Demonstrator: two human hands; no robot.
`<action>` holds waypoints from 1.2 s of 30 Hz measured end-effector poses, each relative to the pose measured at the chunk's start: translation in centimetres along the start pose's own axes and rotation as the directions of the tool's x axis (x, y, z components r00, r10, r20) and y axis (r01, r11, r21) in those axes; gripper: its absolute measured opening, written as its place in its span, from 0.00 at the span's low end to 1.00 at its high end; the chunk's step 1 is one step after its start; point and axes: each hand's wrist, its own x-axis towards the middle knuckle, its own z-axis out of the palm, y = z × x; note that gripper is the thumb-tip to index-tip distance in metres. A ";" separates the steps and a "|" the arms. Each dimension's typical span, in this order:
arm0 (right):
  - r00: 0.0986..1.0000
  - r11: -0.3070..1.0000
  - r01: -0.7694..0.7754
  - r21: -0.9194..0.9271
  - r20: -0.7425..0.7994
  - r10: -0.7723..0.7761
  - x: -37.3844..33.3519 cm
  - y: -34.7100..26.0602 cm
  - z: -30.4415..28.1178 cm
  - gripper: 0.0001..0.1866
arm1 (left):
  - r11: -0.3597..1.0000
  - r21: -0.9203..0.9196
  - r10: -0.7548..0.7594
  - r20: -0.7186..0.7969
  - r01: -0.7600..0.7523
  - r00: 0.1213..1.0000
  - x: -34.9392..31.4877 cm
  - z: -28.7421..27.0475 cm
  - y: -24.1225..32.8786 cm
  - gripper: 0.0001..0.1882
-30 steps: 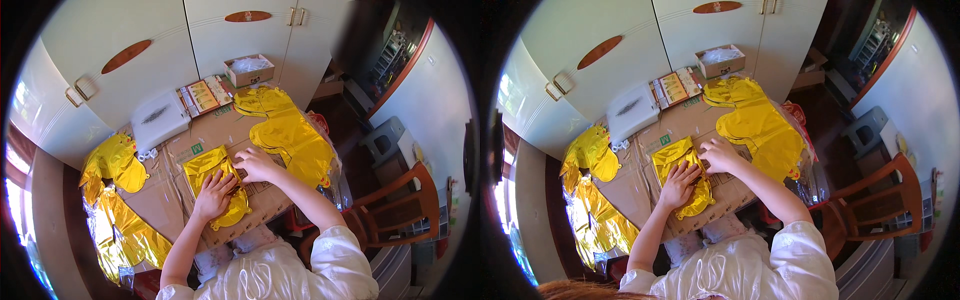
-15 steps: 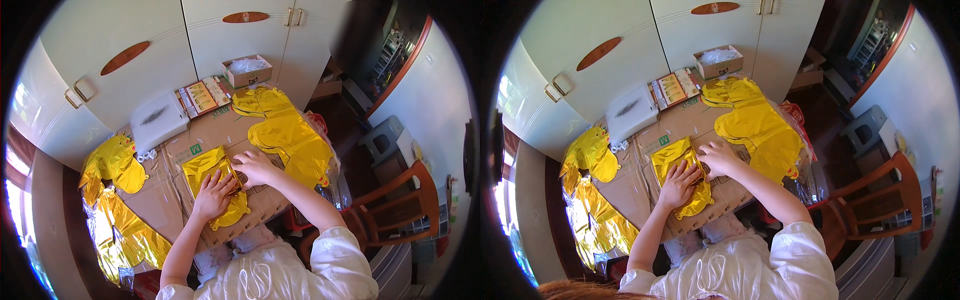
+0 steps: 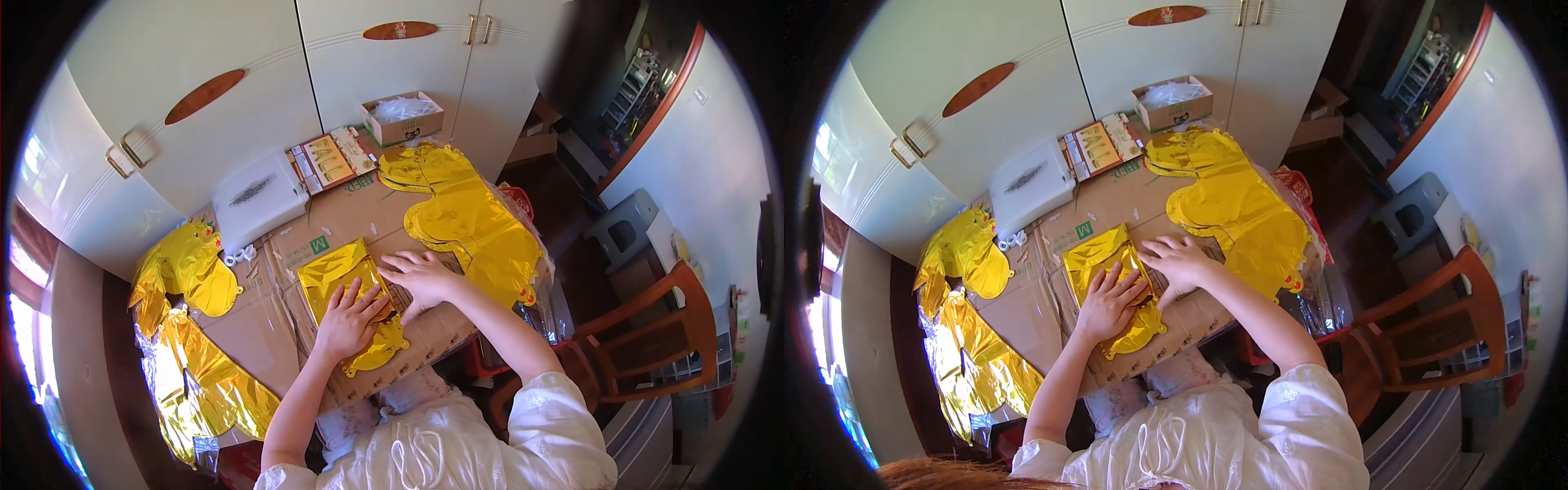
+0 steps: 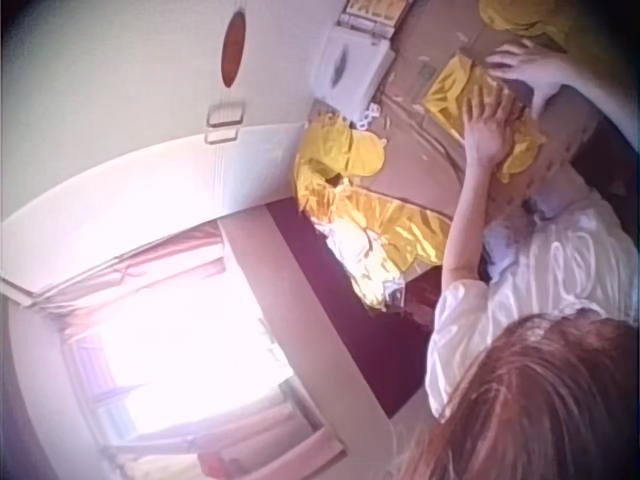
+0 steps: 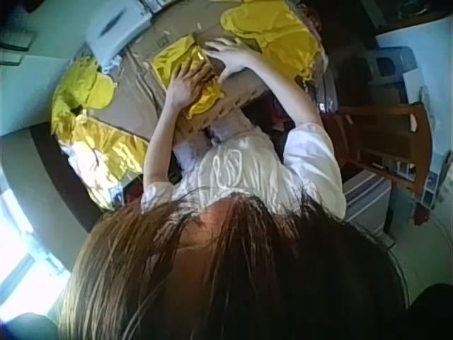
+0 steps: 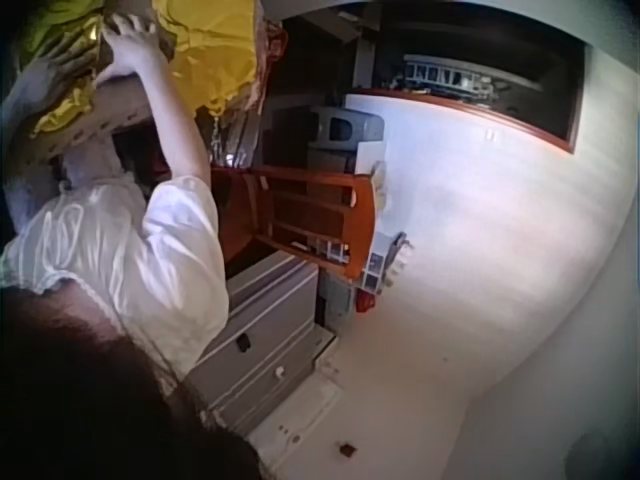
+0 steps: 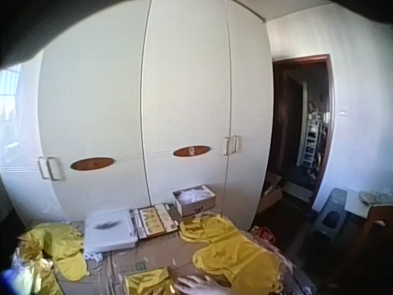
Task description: Folding gold foil letter-shaped balloons and placing them into individual plastic retail packaging with paper inserts.
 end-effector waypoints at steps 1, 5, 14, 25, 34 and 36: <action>0.999 1.000 -0.005 0.022 -0.034 0.006 0.3 0.5 0.7 0.48 | 1.000 0.000 0.005 -0.001 -0.005 1.000 0.1 0.0 0.0 0.29; 0.989 0.997 -0.039 0.065 -0.140 0.047 1.3 1.3 2.6 0.36 | 1.000 0.002 0.010 0.005 -0.010 1.000 0.2 0.1 0.0 0.29; 0.989 0.998 -0.040 0.042 -0.141 0.045 0.5 0.5 1.9 0.41 | 1.000 0.001 0.007 0.013 -0.007 1.000 0.1 0.3 -0.2 0.30; 0.996 0.995 -0.038 0.097 -0.081 0.046 -0.7 -0.6 1.1 0.54 | 0.998 0.055 0.037 -0.007 -0.036 0.999 0.2 0.3 -0.1 0.32; 0.947 0.965 0.255 0.059 -0.216 -0.237 -1.2 1.7 4.0 0.40 | 0.998 0.028 0.057 0.008 -0.057 0.998 0.1 0.4 -0.6 0.43; 0.945 0.965 0.259 0.031 -0.216 -0.246 -1.5 1.7 4.0 0.38 | 0.998 -0.013 0.054 -0.008 -0.054 0.999 0.0 0.3 -0.7 0.38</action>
